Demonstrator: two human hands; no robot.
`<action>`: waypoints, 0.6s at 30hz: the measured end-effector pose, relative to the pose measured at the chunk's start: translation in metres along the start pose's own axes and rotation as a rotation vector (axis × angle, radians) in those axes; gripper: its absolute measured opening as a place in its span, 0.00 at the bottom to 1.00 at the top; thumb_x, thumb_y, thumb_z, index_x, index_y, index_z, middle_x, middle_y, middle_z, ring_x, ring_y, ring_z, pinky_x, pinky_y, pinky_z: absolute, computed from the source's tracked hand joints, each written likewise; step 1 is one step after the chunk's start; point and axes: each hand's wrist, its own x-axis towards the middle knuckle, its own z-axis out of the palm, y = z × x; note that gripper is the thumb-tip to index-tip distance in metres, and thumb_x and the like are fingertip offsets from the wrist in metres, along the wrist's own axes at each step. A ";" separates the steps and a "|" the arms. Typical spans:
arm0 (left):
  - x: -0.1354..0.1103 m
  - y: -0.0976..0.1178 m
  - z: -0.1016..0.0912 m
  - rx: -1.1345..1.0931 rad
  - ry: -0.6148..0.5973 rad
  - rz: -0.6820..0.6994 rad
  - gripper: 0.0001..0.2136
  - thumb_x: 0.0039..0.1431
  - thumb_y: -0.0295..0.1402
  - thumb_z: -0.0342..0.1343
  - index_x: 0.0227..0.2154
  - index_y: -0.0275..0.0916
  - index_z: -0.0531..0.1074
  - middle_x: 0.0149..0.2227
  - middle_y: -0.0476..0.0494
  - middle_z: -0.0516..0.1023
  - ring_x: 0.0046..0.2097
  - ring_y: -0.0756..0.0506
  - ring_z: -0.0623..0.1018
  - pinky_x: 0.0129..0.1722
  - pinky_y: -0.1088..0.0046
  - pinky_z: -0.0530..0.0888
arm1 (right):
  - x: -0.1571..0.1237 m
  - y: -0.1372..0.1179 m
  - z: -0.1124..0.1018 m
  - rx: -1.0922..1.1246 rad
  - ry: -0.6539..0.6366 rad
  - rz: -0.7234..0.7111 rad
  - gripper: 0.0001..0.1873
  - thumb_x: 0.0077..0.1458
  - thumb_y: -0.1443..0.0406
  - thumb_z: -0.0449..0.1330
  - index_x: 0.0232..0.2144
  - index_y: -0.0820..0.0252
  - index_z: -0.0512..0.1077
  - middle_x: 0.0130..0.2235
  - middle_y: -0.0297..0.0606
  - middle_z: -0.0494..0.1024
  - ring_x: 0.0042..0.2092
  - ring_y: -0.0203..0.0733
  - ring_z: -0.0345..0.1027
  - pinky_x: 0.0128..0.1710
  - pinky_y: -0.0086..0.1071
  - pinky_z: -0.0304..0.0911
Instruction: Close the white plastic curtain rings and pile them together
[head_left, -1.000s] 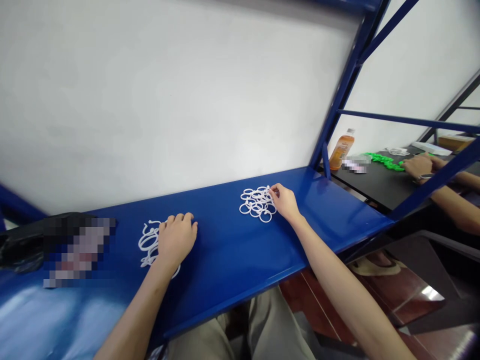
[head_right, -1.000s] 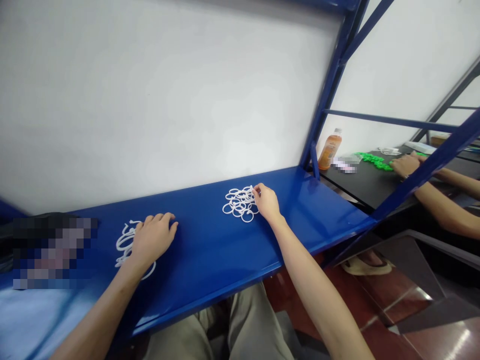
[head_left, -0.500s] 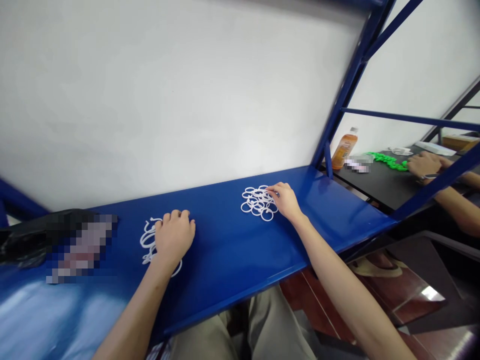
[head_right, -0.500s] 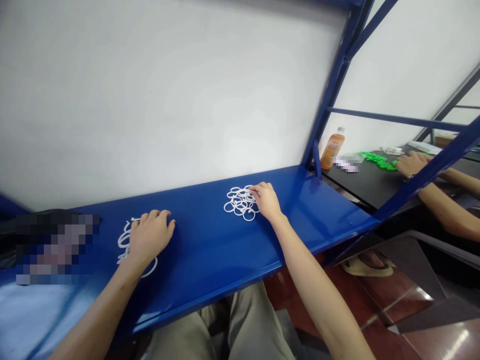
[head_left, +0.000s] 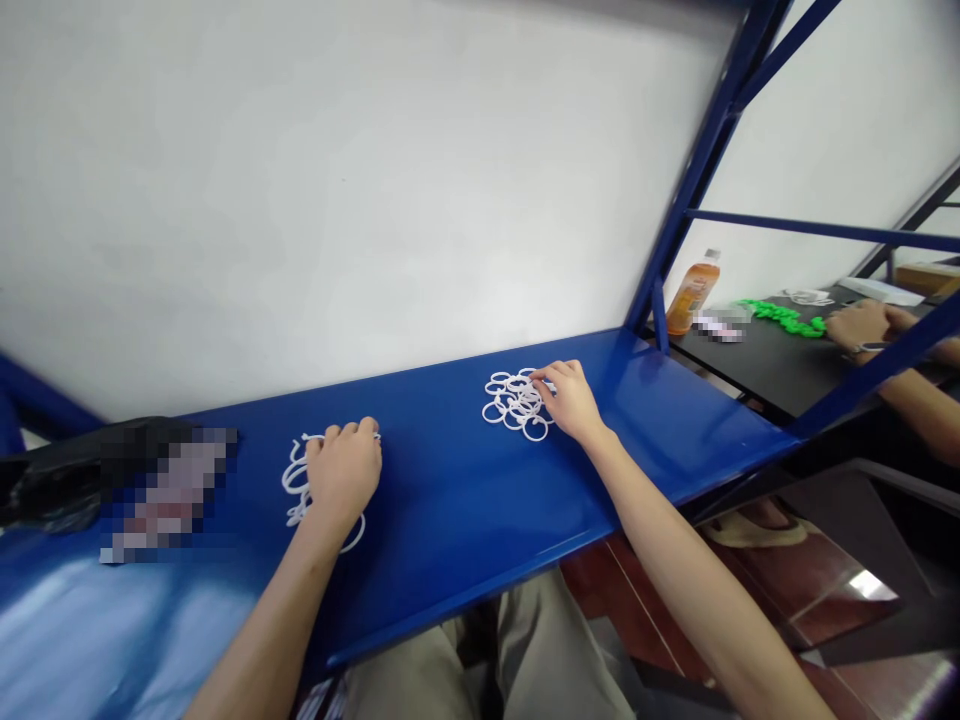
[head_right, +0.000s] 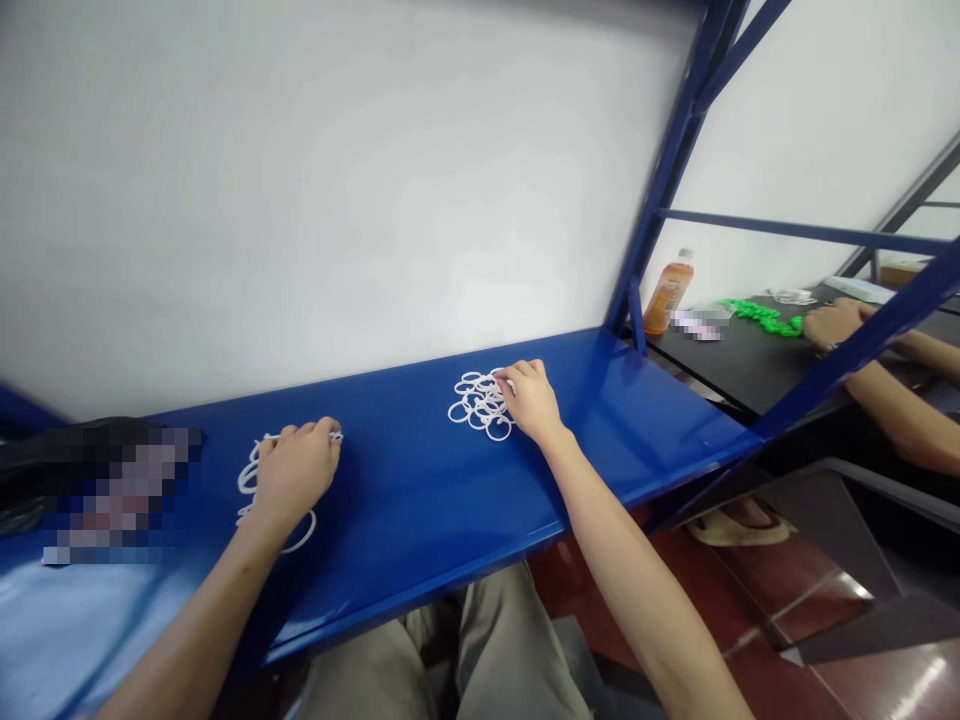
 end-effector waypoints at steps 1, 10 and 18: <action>0.001 0.000 0.000 -0.038 0.017 0.008 0.17 0.66 0.33 0.40 0.47 0.38 0.73 0.44 0.33 0.80 0.49 0.31 0.74 0.47 0.52 0.66 | 0.000 -0.003 -0.001 0.003 0.018 -0.001 0.10 0.65 0.64 0.56 0.40 0.56 0.78 0.39 0.43 0.79 0.45 0.52 0.62 0.48 0.47 0.65; 0.000 0.032 -0.009 -1.154 -0.101 0.146 0.15 0.63 0.43 0.52 0.48 0.42 0.71 0.43 0.44 0.78 0.38 0.46 0.78 0.40 0.67 0.76 | -0.012 -0.068 0.006 0.254 -0.126 -0.212 0.10 0.65 0.60 0.58 0.47 0.57 0.73 0.45 0.42 0.79 0.48 0.49 0.69 0.51 0.45 0.66; -0.014 0.051 -0.015 -1.493 -0.384 0.186 0.17 0.63 0.44 0.55 0.50 0.40 0.69 0.36 0.48 0.76 0.36 0.48 0.80 0.42 0.66 0.78 | -0.027 -0.094 0.029 0.517 -0.335 -0.162 0.05 0.66 0.67 0.55 0.42 0.59 0.70 0.39 0.39 0.78 0.40 0.41 0.72 0.42 0.35 0.69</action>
